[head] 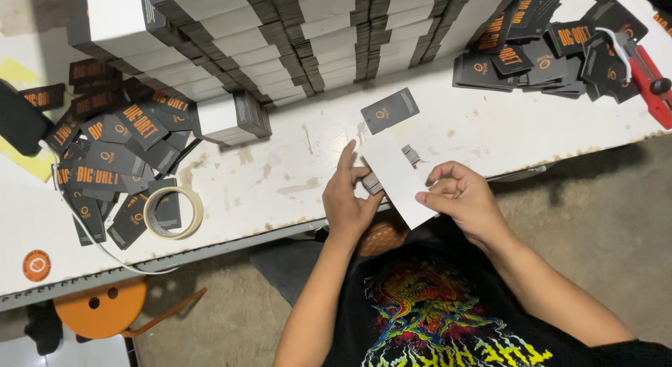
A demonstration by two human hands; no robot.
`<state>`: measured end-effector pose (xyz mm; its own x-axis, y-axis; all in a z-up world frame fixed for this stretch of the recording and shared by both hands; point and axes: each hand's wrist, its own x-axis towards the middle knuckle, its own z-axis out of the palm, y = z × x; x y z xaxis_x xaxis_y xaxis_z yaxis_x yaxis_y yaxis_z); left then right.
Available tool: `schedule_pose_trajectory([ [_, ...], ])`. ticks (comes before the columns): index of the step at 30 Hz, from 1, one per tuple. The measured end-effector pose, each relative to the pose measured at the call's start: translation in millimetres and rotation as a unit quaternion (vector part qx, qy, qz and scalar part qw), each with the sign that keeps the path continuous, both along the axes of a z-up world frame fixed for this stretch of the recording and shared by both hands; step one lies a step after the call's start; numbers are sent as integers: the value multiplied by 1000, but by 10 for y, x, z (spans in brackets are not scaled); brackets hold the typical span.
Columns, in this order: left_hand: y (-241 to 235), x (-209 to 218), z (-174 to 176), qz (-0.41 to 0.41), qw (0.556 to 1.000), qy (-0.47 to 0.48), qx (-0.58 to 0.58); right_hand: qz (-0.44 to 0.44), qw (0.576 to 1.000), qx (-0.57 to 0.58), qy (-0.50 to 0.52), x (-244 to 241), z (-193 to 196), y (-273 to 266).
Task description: The person wraps a paper band around a small stack of rectangular black cards by hand, aligning the band before pressing it down. The person then picks up several loose cards from the workspace to form another stack.
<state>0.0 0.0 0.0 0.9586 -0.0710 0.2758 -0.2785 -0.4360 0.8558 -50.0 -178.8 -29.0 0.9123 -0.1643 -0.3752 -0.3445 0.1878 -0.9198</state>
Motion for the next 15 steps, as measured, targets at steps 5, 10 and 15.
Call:
schedule_pose_trajectory([
  [5,27,9,-147,-12,998,-50,35,13,1000,-6,0,12,-24,-33],
  [10,16,33,-134,-14,996,-62,57,44,995,-86,8,54,204,24],
  [15,18,28,-186,-13,997,-63,51,59,940,-324,-88,173,667,165],
])
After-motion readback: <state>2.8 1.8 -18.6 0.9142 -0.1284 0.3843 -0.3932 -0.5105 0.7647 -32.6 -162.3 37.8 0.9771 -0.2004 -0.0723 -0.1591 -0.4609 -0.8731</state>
